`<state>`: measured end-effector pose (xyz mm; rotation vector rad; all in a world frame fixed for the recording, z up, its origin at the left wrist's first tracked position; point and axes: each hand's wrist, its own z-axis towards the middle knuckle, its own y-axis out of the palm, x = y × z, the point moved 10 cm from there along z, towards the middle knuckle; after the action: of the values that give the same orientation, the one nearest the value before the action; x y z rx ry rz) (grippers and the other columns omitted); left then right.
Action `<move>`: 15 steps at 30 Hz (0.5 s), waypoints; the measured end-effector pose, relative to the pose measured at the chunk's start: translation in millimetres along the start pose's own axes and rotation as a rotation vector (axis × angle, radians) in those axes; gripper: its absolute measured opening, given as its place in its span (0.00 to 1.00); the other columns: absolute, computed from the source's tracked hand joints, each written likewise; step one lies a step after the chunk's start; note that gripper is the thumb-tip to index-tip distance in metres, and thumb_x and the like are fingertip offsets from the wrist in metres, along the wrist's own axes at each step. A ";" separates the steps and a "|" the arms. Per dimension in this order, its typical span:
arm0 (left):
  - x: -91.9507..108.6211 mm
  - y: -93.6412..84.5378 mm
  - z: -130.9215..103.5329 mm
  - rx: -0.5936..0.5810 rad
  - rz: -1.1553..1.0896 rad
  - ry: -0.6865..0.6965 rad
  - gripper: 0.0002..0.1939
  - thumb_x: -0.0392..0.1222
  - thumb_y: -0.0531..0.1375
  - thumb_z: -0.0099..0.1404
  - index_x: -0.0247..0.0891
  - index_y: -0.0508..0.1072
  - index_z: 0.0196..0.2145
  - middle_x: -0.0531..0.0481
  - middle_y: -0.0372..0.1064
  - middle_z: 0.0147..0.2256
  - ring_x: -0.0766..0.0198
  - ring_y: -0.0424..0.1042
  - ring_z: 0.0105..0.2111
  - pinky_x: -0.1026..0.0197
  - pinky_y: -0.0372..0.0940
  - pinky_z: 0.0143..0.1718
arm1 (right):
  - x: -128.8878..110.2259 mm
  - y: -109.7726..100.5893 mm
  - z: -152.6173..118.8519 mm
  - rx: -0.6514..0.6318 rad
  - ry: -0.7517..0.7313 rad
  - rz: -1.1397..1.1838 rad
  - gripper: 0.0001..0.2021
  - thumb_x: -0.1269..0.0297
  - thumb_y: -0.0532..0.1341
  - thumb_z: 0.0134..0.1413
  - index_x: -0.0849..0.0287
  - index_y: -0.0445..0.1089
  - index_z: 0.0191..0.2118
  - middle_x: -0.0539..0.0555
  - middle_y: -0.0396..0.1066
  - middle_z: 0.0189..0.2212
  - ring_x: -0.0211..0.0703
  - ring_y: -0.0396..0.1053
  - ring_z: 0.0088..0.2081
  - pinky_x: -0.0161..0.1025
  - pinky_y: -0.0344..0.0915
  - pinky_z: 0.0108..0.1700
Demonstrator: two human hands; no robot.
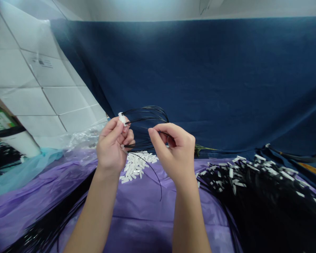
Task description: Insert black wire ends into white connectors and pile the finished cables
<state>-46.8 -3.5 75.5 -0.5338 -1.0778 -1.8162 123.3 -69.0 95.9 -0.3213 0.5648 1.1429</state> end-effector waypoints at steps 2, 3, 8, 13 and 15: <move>0.2 0.6 -1.0 0.002 -0.006 -0.002 0.06 0.42 0.61 0.61 0.38 0.72 0.29 0.56 0.51 0.20 0.74 0.51 0.16 0.70 0.45 0.15 | 0.5 -0.8 0.8 -0.003 0.015 -0.004 0.05 0.67 0.64 0.53 0.59 0.73 0.28 0.46 0.61 0.19 0.32 0.54 0.22 0.34 0.51 0.23; 0.1 0.7 -1.4 0.003 -0.010 -0.004 0.06 0.42 0.61 0.61 0.38 0.73 0.29 0.56 0.51 0.20 0.74 0.51 0.16 0.70 0.45 0.15 | 0.5 -0.8 1.3 -0.009 0.026 -0.005 0.05 0.67 0.64 0.53 0.59 0.73 0.28 0.46 0.61 0.19 0.32 0.54 0.22 0.34 0.51 0.23; -0.3 1.5 -2.0 0.003 -0.018 -0.011 0.06 0.41 0.61 0.62 0.38 0.73 0.29 0.55 0.51 0.20 0.74 0.52 0.16 0.70 0.46 0.15 | -0.1 -1.1 3.2 -0.036 0.075 0.010 0.05 0.67 0.64 0.53 0.59 0.72 0.27 0.46 0.59 0.18 0.32 0.54 0.22 0.34 0.52 0.23; -0.1 2.9 -2.1 -0.017 -0.013 -0.009 0.06 0.42 0.61 0.62 0.38 0.72 0.29 0.55 0.50 0.20 0.74 0.51 0.16 0.70 0.44 0.15 | 1.1 -1.9 2.8 -0.021 0.064 0.036 0.05 0.67 0.64 0.53 0.60 0.72 0.27 0.45 0.58 0.17 0.32 0.53 0.21 0.33 0.51 0.22; -0.1 3.0 -2.1 -0.019 -0.018 -0.008 0.06 0.42 0.61 0.62 0.38 0.73 0.29 0.55 0.51 0.20 0.74 0.51 0.16 0.70 0.44 0.15 | 1.5 -2.9 2.2 -0.003 0.045 0.033 0.05 0.67 0.64 0.53 0.60 0.73 0.27 0.45 0.58 0.17 0.32 0.53 0.21 0.33 0.50 0.21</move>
<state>-43.9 -5.7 75.8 -0.5443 -1.0744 -1.8432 127.0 -67.9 96.7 -0.3420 0.6095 1.1713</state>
